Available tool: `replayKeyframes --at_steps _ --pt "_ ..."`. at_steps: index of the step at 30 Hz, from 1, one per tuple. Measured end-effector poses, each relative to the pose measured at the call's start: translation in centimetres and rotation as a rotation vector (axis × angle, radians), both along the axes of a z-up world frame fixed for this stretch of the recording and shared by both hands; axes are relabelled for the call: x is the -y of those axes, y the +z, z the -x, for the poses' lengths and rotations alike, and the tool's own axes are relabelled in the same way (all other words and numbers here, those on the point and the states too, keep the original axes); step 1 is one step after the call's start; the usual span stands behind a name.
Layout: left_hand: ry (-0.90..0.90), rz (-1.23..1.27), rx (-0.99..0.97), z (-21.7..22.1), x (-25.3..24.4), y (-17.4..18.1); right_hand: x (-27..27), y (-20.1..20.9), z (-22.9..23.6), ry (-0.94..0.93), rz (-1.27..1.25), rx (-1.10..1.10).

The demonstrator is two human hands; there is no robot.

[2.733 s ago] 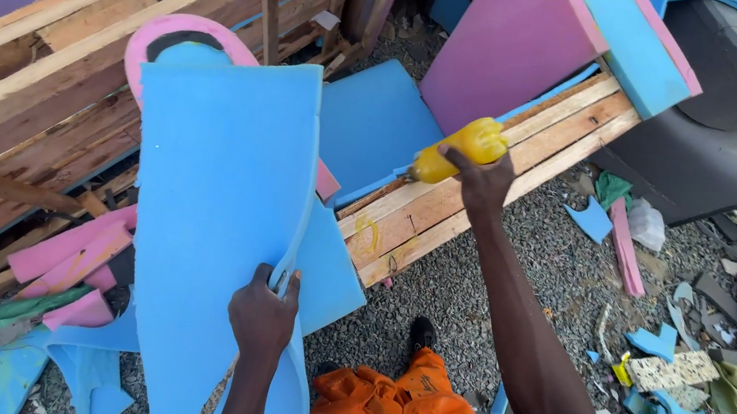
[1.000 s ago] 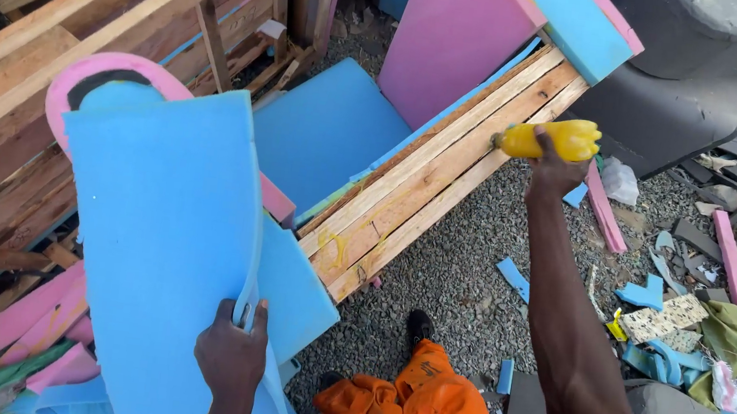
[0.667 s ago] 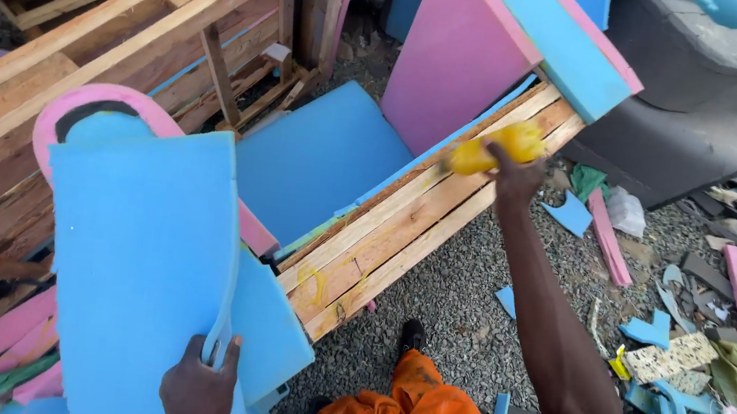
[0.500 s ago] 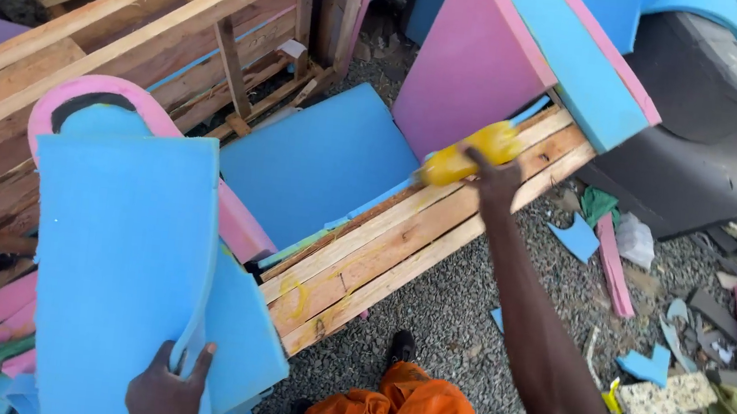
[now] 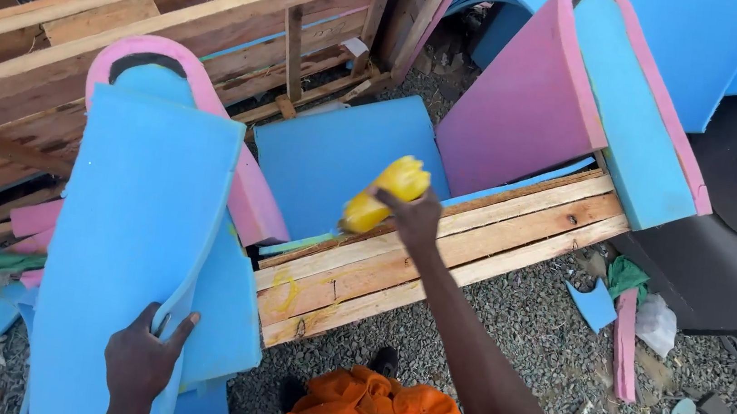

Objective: Cutting foam sheets to size and applying adhesive to wooden furniture frames for reupholstery.

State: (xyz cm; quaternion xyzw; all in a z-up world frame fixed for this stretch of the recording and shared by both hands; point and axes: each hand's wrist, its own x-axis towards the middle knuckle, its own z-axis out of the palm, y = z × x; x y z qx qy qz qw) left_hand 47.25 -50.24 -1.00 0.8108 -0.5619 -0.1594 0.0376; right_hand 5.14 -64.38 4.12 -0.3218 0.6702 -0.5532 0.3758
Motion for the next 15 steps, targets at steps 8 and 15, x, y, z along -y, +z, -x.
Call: replayKeyframes --at_steps 8,15 --pt "-0.013 0.0 -0.008 -1.7 0.0 -2.6 1.2 -2.8 16.1 -0.177 0.059 -0.243" --pt "0.082 -0.016 0.115 -5.0 2.8 -11.2 -1.3 -5.8 17.4 -0.486 0.057 0.197"
